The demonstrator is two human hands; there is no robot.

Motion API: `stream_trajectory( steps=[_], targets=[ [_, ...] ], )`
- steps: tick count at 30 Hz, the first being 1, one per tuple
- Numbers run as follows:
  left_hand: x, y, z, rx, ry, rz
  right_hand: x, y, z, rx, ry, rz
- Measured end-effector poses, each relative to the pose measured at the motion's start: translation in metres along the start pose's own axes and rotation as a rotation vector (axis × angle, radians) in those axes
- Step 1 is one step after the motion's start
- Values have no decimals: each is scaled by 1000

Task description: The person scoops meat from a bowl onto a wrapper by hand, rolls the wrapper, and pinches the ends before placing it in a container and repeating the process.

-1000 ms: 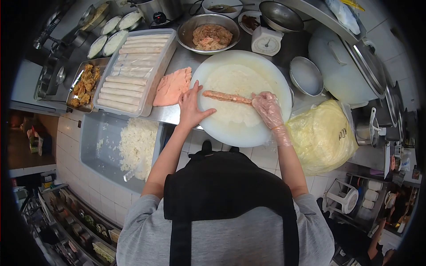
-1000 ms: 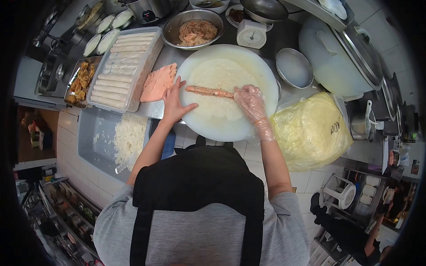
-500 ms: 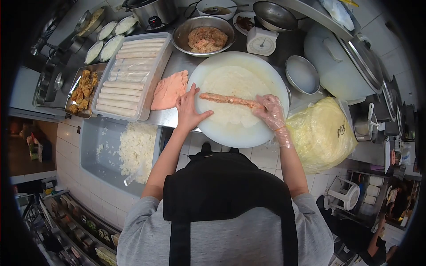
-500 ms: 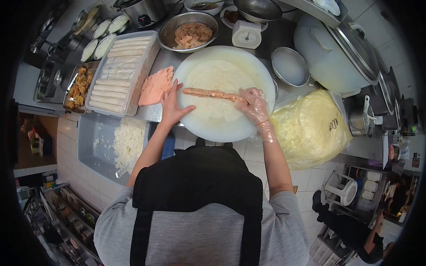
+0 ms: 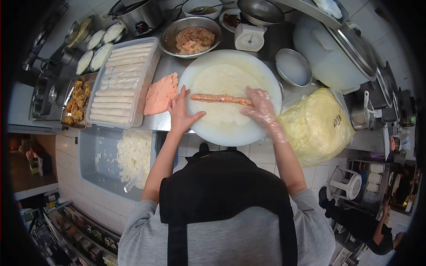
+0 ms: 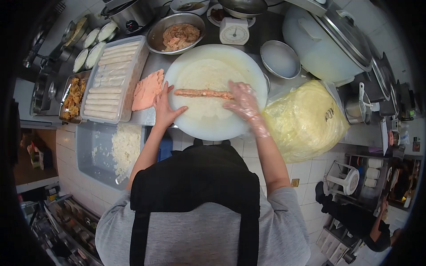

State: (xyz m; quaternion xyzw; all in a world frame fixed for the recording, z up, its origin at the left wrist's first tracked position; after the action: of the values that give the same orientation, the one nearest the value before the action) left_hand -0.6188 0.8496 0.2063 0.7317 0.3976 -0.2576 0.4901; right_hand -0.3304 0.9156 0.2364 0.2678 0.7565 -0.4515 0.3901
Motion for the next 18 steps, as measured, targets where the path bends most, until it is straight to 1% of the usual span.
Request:
stream_trajectory(
  steps=[1,3,4,5,6,7,9,12,15,18],
  targets=[
    [0,-2,3,2,15,-14,6,-5,-2,-16,-3,27],
    [2,-4,0,55,40,-4,28,14,-3,-47,-17,-100],
    [5,-7,0,88,36,-44,28,17,-4,-55,-69,-168],
    [8,-11,1,80,17,-40,25,19,-4,-51,-108,-230],
    [12,-19,1,85,-20,-27,13,13,-3,-54,-104,-231],
    [18,-28,5,155,12,-96,20,17,0,-38,10,-286],
    [18,-26,4,133,31,2,18,23,0,-108,-56,-206],
    [7,-5,0,60,1,21,22,22,0,-37,-103,-100],
    [9,-7,0,59,6,26,13,20,2,-60,-51,-160],
    [11,-11,2,76,17,56,11,24,7,-86,-67,-59]
  ],
)
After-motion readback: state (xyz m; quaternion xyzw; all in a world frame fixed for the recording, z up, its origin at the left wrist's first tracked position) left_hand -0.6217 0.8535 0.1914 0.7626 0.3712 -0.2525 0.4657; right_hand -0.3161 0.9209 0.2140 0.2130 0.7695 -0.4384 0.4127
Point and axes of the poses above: each hand's wrist, its own z-axis away from the middle knuckle, its own x-axis out of the palm, y = z × x, the point moved 1 cm from there along -z, towards the middle knuckle, and after that the axes turned 5 degrees about x, right-handed, at the moved point
